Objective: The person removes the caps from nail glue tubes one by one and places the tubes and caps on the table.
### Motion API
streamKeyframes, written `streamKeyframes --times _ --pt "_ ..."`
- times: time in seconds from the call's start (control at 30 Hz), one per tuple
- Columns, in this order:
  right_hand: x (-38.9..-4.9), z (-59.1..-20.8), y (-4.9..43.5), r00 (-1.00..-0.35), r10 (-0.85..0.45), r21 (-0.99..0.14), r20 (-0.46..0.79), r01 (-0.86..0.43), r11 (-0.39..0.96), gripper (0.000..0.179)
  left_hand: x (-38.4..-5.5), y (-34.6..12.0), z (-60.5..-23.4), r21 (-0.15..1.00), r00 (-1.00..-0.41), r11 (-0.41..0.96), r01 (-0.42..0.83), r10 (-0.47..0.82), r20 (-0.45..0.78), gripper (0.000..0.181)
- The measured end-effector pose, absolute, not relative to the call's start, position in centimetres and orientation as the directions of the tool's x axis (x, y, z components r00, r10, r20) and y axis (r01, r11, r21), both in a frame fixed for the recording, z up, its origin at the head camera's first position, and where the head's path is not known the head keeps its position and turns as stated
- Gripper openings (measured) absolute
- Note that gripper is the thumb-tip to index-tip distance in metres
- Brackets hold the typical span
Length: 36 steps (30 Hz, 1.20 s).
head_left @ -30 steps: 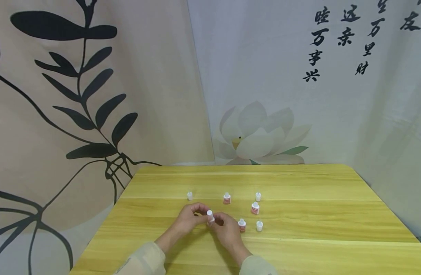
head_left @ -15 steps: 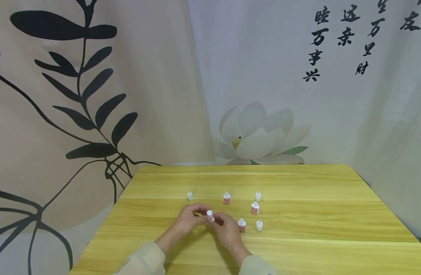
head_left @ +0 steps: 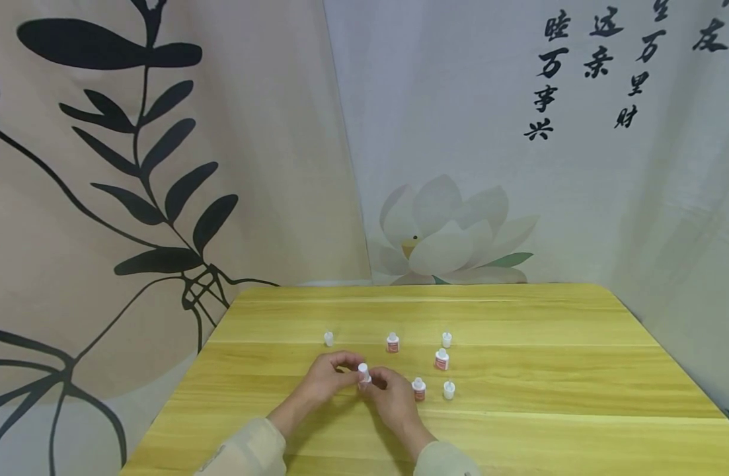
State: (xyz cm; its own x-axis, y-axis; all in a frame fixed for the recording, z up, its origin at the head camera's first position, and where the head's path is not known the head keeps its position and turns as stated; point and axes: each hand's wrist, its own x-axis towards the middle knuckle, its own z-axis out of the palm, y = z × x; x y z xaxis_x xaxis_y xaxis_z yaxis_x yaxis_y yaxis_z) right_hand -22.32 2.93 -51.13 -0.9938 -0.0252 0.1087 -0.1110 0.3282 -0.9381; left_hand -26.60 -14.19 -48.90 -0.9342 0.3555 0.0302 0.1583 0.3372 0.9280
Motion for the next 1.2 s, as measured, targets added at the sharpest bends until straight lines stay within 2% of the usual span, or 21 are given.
streamKeyframes --times 0.3,0.6,1.0,1.2 --pt "-22.3 -51.16 2.94 -0.994 -0.026 -0.939 0.108 -0.111 0.324 0.02 -26.45 -14.08 -48.73 0.94 -0.936 0.31 0.14 0.35 0.024 0.022" --pt "-22.33 -51.1 2.94 -0.992 -0.024 -0.934 0.123 -0.124 0.335 0.019 -26.57 -14.11 -48.72 0.939 -0.931 0.321 0.127 0.365 0.001 0.04" --pt "-22.29 -51.16 3.01 -0.992 -0.027 -0.933 0.119 -0.121 0.339 0.019 -26.67 -13.99 -49.02 0.936 -0.939 0.332 0.119 0.344 -0.002 0.024" --pt "-22.29 -51.06 3.0 -0.993 -0.029 -0.931 0.112 -0.115 0.345 0.019 -26.66 -14.28 -49.12 0.929 -0.937 0.345 0.132 0.35 0.003 0.034"
